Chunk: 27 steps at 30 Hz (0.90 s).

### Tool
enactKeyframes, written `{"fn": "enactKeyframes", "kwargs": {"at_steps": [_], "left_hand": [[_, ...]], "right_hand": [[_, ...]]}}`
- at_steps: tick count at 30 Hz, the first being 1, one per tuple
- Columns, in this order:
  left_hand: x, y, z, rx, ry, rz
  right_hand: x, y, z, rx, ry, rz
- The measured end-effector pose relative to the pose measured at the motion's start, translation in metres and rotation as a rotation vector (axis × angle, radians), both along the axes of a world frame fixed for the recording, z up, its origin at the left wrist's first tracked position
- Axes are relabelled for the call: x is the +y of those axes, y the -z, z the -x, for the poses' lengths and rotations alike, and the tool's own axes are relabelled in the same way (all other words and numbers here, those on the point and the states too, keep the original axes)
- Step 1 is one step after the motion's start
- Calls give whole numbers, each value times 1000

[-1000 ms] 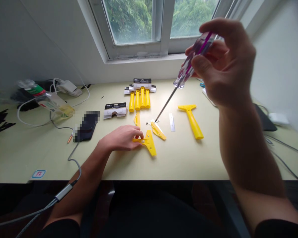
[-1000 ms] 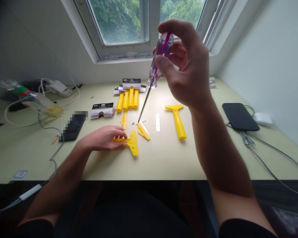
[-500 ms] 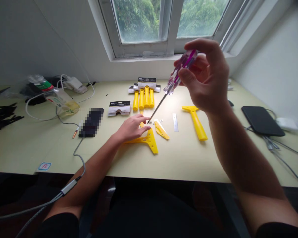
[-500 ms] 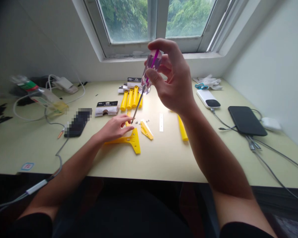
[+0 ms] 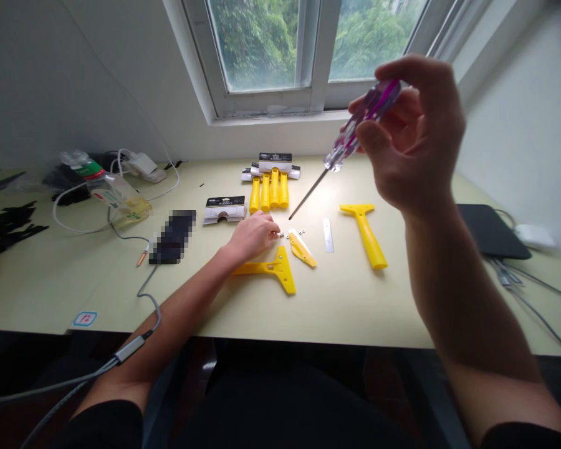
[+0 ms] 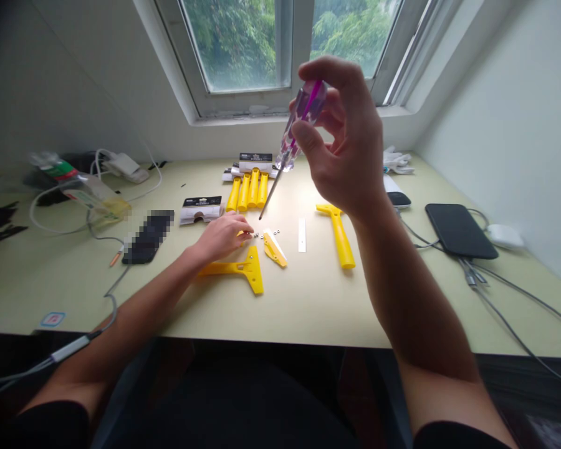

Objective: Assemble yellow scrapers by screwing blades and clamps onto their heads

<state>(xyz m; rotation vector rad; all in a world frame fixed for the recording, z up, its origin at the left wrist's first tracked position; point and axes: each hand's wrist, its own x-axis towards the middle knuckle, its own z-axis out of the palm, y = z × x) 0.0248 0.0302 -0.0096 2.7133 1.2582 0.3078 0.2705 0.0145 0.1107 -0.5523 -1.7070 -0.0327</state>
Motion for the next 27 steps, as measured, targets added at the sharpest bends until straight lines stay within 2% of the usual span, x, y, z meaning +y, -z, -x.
{"fn": "enactKeyframes", "kwargs": {"at_steps": [4, 10, 14, 18, 21, 25, 27], "left_hand": [[6, 3, -3, 22, 27, 24], [11, 6, -4, 2, 40, 86], [8, 0, -2, -43, 36, 107], [-12, -15, 7, -105, 46, 150], [-35, -24, 16, -119, 76, 238], [-57, -21, 23, -65, 103, 339], [-61, -14, 25, -29, 110, 357]], "right_hand": [[-3, -3, -5, -1, 3, -35], [-17, -7, -1, -52, 139, 131], [-21, -9, 1, -48, 146, 124], [-21, -10, -1, -46, 145, 117], [-22, -12, -3, -39, 139, 102], [-23, -13, -4, -9, 136, 62], [-27, -13, -3, 37, 125, 105]]}}
